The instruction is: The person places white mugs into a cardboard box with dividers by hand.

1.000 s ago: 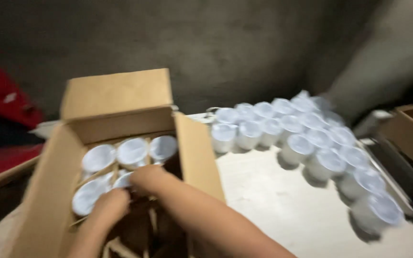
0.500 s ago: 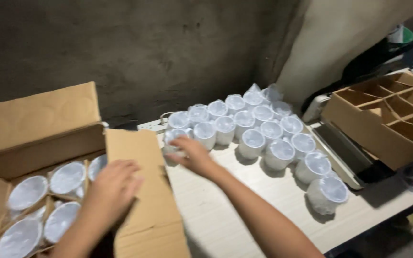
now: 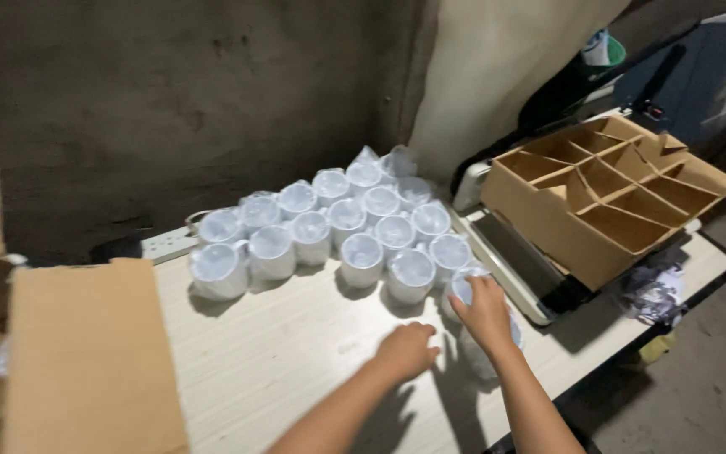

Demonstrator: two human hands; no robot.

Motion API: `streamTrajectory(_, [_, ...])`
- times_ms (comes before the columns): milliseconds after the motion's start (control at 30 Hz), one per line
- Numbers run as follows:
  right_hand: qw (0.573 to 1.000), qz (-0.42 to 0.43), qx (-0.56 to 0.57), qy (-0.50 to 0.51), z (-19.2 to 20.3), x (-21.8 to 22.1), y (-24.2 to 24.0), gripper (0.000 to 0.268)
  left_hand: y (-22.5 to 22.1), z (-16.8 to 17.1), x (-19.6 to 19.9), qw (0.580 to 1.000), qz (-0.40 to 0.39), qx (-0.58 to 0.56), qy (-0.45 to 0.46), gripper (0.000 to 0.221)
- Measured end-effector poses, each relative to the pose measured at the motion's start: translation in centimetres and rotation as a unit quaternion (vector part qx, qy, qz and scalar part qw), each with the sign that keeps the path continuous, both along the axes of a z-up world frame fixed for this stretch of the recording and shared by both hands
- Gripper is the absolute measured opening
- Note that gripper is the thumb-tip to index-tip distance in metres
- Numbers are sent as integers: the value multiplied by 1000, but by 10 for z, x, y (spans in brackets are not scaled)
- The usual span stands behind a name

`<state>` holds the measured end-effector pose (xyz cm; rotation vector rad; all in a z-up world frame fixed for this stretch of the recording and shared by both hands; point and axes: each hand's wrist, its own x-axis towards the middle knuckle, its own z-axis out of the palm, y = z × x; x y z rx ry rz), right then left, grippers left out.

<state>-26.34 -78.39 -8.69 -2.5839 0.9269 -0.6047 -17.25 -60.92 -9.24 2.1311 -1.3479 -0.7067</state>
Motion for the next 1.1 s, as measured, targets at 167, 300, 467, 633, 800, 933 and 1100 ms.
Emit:
streamTrajectory(167, [986,-118,43,110,-33,-48,-46,64,-78,-73,-56,989,98,-6,113,57])
streamTrajectory(300, [984,-131,104,58,-110,-80,-107,70,-133,-174,-71,953,221,11,206,76])
streamTrajectory(467, [943,-128,306,36,-154,-94,-124,50,-125,-57,-77,866,299,62,396,80])
streamTrajectory(633, [917,-133,368,69,-132,-97,-105,42,-144,-130,-94,812,320,68,484,68])
streamTrajectory(800, [920,-104,351,141,-123,-102,-88,47,-160,-221,-100,844,318,48,429,69])
streamTrajectory(933, [915,-78,363,160,-138,-99,-83,48,-116,-112,-96,831,322,72,447,65])
streamTrajectory(1100, [922,-25,344,175,-118,-74,-65,49,-90,-93,-85,785,342,11,516,68])
